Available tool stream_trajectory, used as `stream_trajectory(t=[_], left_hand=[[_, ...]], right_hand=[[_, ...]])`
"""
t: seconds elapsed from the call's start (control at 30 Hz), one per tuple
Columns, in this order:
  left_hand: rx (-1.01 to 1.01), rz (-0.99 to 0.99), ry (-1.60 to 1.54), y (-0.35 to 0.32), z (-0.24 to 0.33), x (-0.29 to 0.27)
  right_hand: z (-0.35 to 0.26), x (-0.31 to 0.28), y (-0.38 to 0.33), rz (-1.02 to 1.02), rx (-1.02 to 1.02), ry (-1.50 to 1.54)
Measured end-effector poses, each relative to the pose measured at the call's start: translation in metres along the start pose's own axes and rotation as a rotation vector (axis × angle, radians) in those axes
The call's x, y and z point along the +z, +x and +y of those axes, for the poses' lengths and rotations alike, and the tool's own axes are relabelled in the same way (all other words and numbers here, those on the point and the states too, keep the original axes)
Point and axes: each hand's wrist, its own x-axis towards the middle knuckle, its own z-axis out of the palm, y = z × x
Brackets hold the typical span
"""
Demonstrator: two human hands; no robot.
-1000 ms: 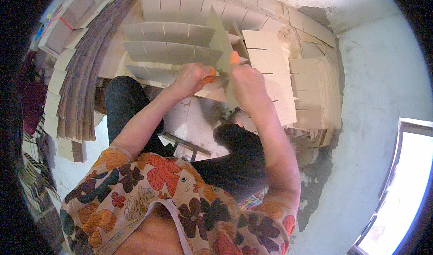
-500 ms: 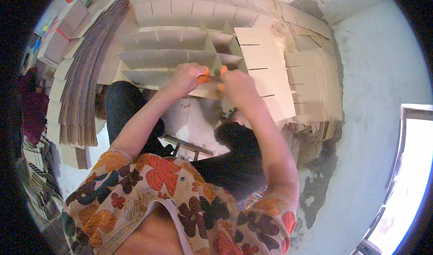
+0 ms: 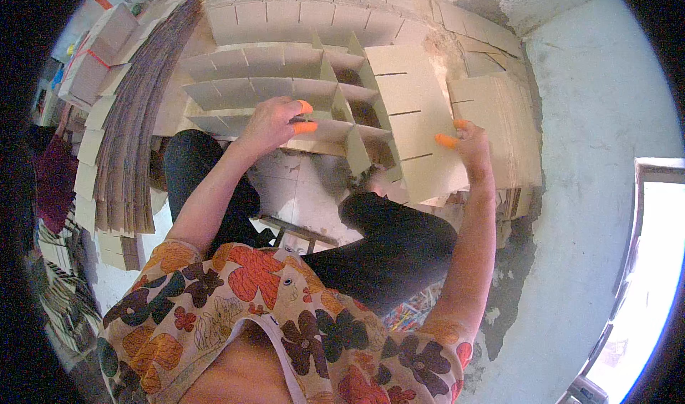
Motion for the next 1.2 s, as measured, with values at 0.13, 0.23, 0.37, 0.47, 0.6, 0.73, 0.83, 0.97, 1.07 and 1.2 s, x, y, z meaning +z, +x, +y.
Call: stream_trajectory(t=[0.13,0.23,0.37,0.47,0.6,0.73,0.83,0.97,1.07,1.2], left_hand=[[-0.002,-0.057,0.006,0.001,-0.006,0.012],[-0.002,-0.054,0.013,-0.001,-0.008,0.013],[0.014,0.096,-0.031,-0.005,0.0,0.003],[0.035,0.168,-0.018,-0.007,0.001,-0.011],[-0.025,0.138,-0.042,-0.021,-0.008,-0.038],[-0.007,0.188,-0.003,-0.036,-0.027,-0.049],[0.017,0.147,-0.005,-0.037,-0.031,-0.046],[-0.004,0.081,-0.022,-0.039,-0.041,-0.03],[0.063,0.175,-0.076,-0.036,-0.046,-0.018],[0.067,0.144,-0.068,-0.035,-0.047,-0.014]], right_hand=[[-0.003,-0.03,0.005,0.209,0.125,-0.015],[-0.028,-0.035,0.001,0.324,0.105,0.287],[-0.075,-0.009,-0.009,0.268,0.039,0.378],[-0.062,0.024,0.011,0.284,-0.107,0.344],[-0.053,0.029,0.027,0.305,-0.153,0.133],[-0.078,0.009,0.016,0.452,-0.256,0.153],[-0.132,0.017,-0.01,0.422,-0.386,0.225],[-0.174,0.068,-0.029,0.326,-0.553,-0.198],[-0.172,0.104,-0.018,0.224,-0.652,-0.116],[-0.181,0.12,-0.011,0.215,-0.666,-0.283]])
